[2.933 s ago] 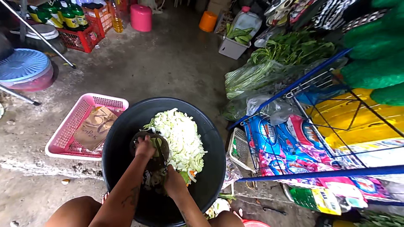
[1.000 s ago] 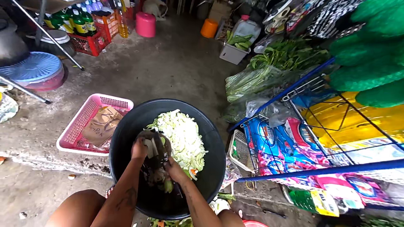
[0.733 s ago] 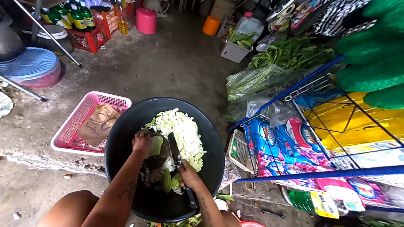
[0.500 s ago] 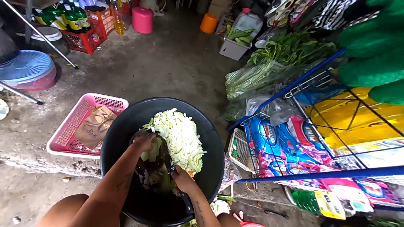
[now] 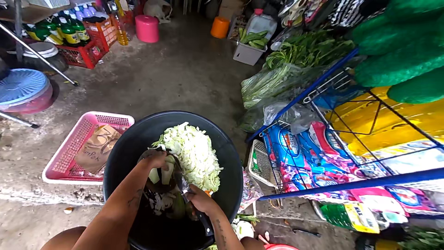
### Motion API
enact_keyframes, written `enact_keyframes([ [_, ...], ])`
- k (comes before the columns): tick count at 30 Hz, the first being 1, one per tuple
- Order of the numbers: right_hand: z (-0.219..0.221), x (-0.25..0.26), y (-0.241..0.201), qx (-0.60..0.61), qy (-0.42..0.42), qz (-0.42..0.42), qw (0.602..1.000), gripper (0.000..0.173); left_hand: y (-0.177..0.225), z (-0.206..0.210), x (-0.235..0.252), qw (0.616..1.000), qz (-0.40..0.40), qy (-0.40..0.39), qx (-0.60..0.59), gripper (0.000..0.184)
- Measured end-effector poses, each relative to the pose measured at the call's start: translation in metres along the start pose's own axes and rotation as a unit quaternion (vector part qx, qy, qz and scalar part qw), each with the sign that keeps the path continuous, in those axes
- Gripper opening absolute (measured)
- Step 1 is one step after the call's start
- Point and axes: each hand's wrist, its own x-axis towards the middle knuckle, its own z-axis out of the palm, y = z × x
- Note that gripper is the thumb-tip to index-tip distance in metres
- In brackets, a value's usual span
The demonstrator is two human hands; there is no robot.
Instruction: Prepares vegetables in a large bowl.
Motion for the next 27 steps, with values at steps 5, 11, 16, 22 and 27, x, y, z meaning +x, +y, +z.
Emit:
enact_keyframes([
  [5,0.001,0.003,-0.004,0.013,-0.003,-0.019,1.000,0.042,-0.010,0.000,-0.006,0.993,0.018,0.035,-0.110,0.077],
  [11,0.002,-0.002,-0.025,-0.067,0.012,-0.029,0.997,0.046,-0.010,-0.006,-0.011,0.982,0.078,0.057,-0.161,0.066],
  [16,-0.001,-0.006,-0.035,-0.058,0.038,-0.030,0.997,0.045,-0.004,-0.011,-0.028,0.954,0.102,0.100,-0.263,0.054],
  [22,-0.014,-0.008,-0.030,-0.054,0.097,-0.029,0.993,0.040,-0.021,0.003,-0.050,0.734,-0.013,0.228,-0.640,0.053],
  [27,-0.010,-0.013,-0.029,-0.106,0.098,-0.021,0.989,0.040,-0.016,0.008,-0.050,0.863,-0.040,0.335,-0.376,0.044],
])
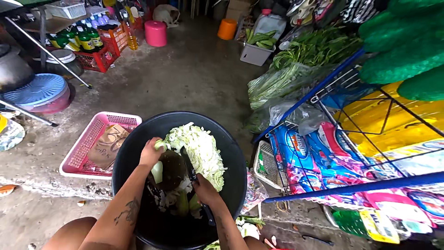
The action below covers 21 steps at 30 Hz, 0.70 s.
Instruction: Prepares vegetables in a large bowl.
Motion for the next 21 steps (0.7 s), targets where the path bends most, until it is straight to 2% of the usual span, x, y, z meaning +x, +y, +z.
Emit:
enact_keyframes([
  [1,0.002,-0.001,-0.001,-0.011,-0.004,-0.001,1.000,0.040,0.004,0.009,-0.004,0.996,0.026,0.002,0.087,0.042],
  [3,0.008,-0.002,-0.003,-0.035,-0.004,-0.002,0.999,0.041,0.009,0.031,-0.016,0.974,0.035,-0.043,0.218,0.042],
  [5,0.014,-0.003,-0.006,-0.071,0.013,-0.006,0.997,0.041,0.015,0.054,-0.032,0.951,0.006,-0.120,0.285,0.048],
  [7,0.018,-0.003,-0.007,-0.114,0.037,-0.010,0.993,0.041,0.024,0.069,-0.047,0.938,-0.031,-0.174,0.300,0.060],
  [10,0.024,0.000,-0.006,-0.158,0.059,-0.009,0.986,0.043,0.038,0.075,-0.062,0.943,-0.104,-0.194,0.248,0.077],
  [12,0.027,0.004,-0.008,-0.180,0.067,-0.002,0.981,0.043,0.039,0.074,-0.064,0.953,-0.153,-0.177,0.192,0.080],
  [15,0.033,0.009,-0.013,-0.209,0.067,0.015,0.976,0.047,0.031,0.077,-0.062,0.965,-0.199,-0.135,0.105,0.073],
  [18,0.041,0.012,-0.018,-0.228,0.050,0.036,0.972,0.052,0.023,0.077,-0.062,0.975,-0.195,-0.104,0.020,0.059],
  [21,0.042,0.016,-0.021,-0.249,0.044,0.045,0.967,0.051,0.011,0.074,-0.060,0.978,-0.185,-0.093,-0.026,0.054],
])
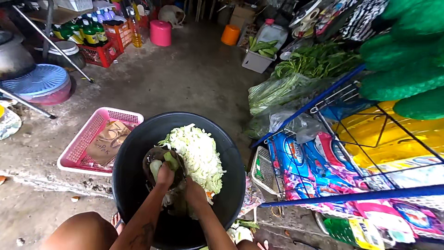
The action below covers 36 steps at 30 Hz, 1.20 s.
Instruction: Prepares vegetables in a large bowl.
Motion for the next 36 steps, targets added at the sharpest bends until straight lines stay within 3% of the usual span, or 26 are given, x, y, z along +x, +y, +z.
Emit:
enact_keyframes([
  [9,0.007,0.007,-0.010,-0.008,0.013,0.032,0.999,0.049,-0.005,-0.012,0.029,0.977,0.151,-0.009,0.152,0.029],
  [19,0.013,-0.002,-0.031,0.008,0.022,0.052,0.998,0.045,0.003,-0.016,0.034,0.969,0.143,-0.045,0.198,0.036],
  [28,0.023,0.014,-0.004,0.112,0.014,-0.011,0.994,0.052,0.002,-0.016,0.035,0.970,0.158,-0.037,0.182,0.027],
  [33,0.011,-0.004,-0.017,0.069,0.014,0.022,0.997,0.044,0.004,-0.016,0.031,0.968,0.150,-0.032,0.197,0.031],
  [36,0.015,-0.007,-0.021,0.062,0.002,0.028,0.998,0.050,0.008,-0.016,0.030,0.969,0.142,-0.025,0.201,0.033],
])
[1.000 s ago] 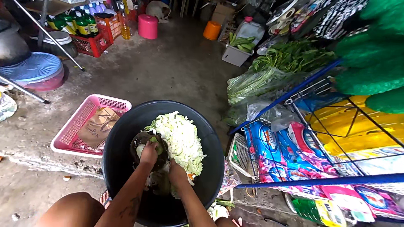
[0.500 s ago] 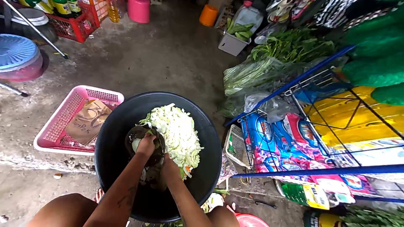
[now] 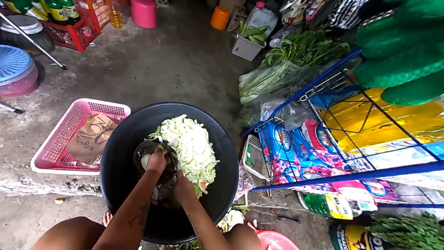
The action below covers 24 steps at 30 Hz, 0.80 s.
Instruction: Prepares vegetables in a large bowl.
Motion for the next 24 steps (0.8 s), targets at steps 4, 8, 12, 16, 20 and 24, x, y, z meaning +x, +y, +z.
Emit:
enact_keyframes([
  [4,0.013,0.007,0.001,-0.006,-0.003,-0.001,1.000,0.053,-0.001,0.004,0.001,1.000,0.005,0.000,0.005,0.030],
  [8,0.012,0.028,0.028,0.118,-0.002,-0.068,0.991,0.053,-0.003,0.005,0.003,1.000,0.012,0.025,-0.012,0.026],
  [12,0.006,0.026,0.028,0.133,0.025,-0.064,0.989,0.045,-0.004,0.004,-0.001,1.000,0.009,0.024,-0.013,0.027],
  [16,0.008,0.005,0.016,0.049,0.003,-0.035,0.998,0.050,-0.004,0.005,-0.002,1.000,0.001,0.021,-0.011,0.028],
  [20,0.006,-0.002,0.010,0.035,0.001,-0.024,0.999,0.050,-0.004,0.004,-0.002,1.000,0.004,0.023,-0.011,0.029],
  [24,0.008,-0.004,0.008,0.031,-0.009,-0.022,0.999,0.049,-0.004,0.005,-0.002,1.000,-0.001,0.025,-0.012,0.030],
])
